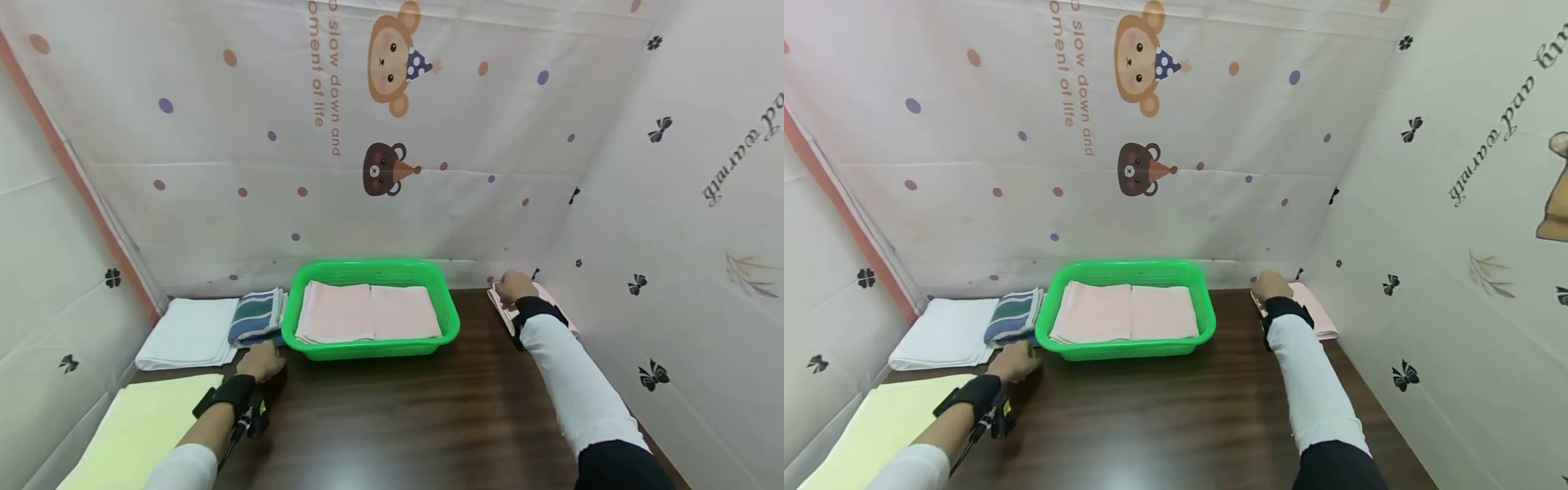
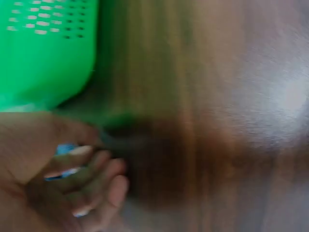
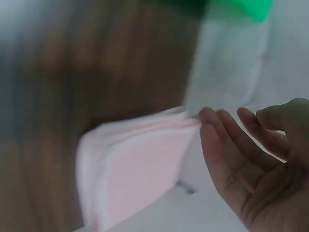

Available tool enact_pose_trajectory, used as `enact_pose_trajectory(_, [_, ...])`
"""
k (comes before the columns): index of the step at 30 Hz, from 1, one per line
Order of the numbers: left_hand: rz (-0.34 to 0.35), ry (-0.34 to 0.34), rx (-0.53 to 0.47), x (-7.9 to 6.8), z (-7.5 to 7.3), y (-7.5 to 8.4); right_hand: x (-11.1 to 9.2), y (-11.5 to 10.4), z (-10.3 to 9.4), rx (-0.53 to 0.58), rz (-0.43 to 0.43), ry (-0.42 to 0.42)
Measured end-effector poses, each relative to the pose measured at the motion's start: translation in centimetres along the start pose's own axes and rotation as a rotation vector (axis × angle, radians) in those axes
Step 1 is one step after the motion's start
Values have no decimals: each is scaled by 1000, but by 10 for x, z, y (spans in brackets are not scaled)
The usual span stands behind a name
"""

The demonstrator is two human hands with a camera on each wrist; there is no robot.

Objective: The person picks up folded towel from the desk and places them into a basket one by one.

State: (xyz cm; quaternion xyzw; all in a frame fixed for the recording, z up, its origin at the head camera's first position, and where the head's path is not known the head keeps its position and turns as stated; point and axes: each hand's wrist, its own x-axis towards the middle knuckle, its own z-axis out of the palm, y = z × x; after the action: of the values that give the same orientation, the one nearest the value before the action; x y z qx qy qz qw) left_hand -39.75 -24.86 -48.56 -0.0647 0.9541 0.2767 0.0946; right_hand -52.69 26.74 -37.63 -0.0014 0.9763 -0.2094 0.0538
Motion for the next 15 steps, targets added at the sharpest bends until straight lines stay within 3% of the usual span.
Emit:
enact_pose_trajectory(3, [-20,21,-16,-1,7,-12,5,24,16,-110,28,19])
enact_pose_trajectory(8, [-67,-80,-43,3,2,-10,12,64,44,-265,-13,-17])
enact_pose_trajectory(15, [-99,-193,-105,7,-6,3,7,106,65,-231,58,-63])
